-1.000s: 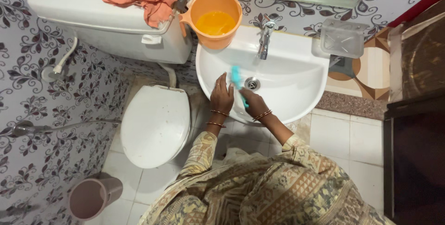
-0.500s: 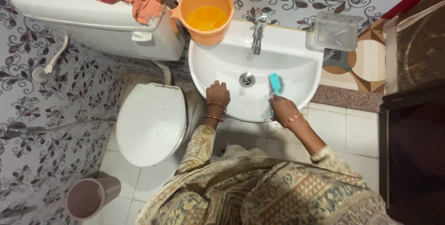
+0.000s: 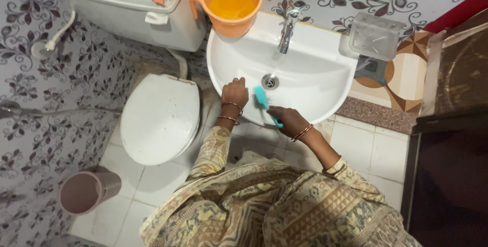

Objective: The person scrubs the interior of a white bathroom sink using a blue scrubbing brush. The person repeatedly scrubs the basin and the area around the drain while water runs from the faucet.

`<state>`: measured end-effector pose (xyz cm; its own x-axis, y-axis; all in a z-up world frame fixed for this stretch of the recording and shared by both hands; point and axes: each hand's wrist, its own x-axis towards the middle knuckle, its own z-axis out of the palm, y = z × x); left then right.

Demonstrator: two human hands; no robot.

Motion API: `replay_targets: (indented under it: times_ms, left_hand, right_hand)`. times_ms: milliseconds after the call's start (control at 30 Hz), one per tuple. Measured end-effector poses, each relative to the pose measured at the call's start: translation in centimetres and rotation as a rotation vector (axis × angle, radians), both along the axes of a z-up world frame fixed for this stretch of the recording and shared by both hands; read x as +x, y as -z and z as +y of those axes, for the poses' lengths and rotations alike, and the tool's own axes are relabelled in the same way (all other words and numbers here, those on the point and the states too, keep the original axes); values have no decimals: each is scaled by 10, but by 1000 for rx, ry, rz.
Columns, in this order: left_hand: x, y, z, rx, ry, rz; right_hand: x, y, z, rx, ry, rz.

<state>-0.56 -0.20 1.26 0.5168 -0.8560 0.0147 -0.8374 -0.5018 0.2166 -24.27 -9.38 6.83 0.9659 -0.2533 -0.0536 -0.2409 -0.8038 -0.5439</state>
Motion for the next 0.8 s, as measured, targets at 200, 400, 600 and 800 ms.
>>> replay_targets:
  times_ms: [200,400,600,800]
  left_hand:
    - [2,3,-1,-44,-4,-9]
    - [-1,9,1,-24,-14,-5]
    - [2,1,-3,-7,-7,-10]
    - [0,-10,8,-70,145,11]
  right_hand:
    - [0,10,-12,-209,151,-39]
    - [-5,35,-3,18,2,-241]
    - [10,51,-4,-149,174,-47]
    - [22,66,13,-248,352,-138]
